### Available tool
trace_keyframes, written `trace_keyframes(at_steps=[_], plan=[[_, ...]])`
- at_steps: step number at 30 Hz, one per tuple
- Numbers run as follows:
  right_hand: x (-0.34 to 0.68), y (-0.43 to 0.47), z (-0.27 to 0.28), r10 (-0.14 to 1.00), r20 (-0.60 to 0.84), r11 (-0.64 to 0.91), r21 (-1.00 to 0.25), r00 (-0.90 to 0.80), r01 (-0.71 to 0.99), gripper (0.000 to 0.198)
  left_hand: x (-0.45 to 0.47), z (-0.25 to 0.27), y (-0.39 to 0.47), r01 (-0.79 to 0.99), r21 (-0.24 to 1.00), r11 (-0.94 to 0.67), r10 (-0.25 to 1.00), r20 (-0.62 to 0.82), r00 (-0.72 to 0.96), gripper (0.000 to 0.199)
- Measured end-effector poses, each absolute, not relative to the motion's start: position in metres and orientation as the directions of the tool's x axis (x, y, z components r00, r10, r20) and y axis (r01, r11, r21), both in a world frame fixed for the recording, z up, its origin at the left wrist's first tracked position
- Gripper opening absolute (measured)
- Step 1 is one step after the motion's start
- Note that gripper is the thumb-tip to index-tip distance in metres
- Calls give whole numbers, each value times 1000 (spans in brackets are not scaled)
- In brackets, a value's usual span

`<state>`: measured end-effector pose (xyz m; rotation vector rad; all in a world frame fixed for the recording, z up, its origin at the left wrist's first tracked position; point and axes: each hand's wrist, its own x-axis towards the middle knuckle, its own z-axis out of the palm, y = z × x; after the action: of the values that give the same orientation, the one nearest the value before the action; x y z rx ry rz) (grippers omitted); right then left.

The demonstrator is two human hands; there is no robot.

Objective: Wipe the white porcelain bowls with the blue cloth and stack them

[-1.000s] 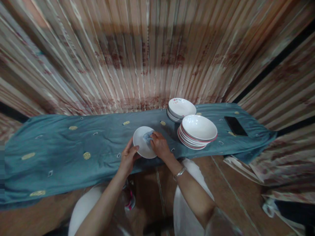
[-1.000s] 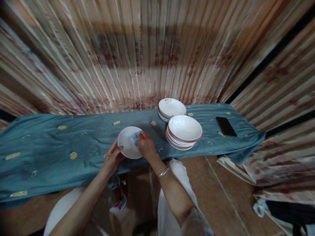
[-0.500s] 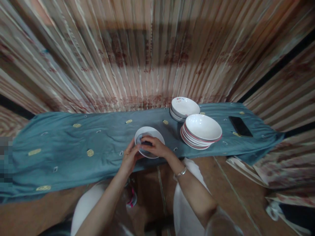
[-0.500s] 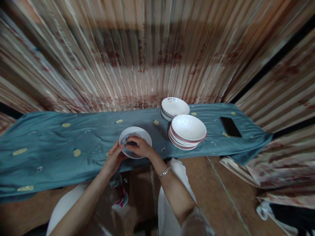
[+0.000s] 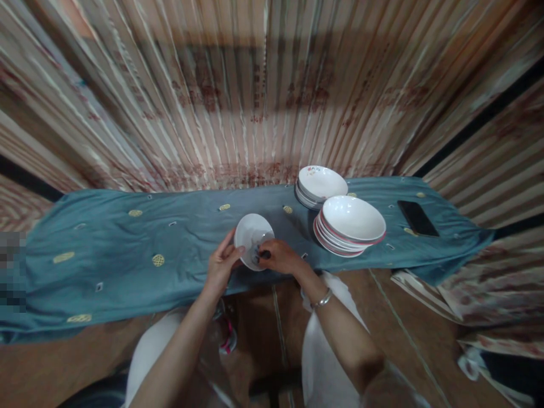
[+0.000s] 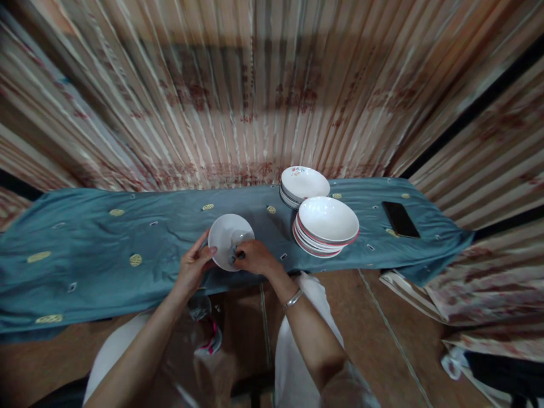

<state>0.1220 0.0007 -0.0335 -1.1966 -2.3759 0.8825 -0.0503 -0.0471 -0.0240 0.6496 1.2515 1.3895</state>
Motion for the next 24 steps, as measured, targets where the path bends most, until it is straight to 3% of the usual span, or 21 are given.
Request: trace_keyframes(at_steps=[5,8,13,18,24], plan=[[122,2,-35,867,75,466,-469,-492,750,11,-49,-28,-46,-356,919,168,934,-264,-241,100],[119,6,-38,898,127,433,-429,-422,793,15,-48,-30,-45,-367,916,164,931,-267,-249,98],[113,16,-45,924,273,381,-583,-269,717,18,-47,-30,-46,-398,899,181,927,-291,-235,95],[108,22,-47,898,391,434,-714,-202,549,22,-43,-32,-47,-423,878,224,930,-322,-176,91],[94,19,-42,860,389,477,-843,-331,249,26,-41,-35,-47,-458,859,230,931,-332,-154,78]])
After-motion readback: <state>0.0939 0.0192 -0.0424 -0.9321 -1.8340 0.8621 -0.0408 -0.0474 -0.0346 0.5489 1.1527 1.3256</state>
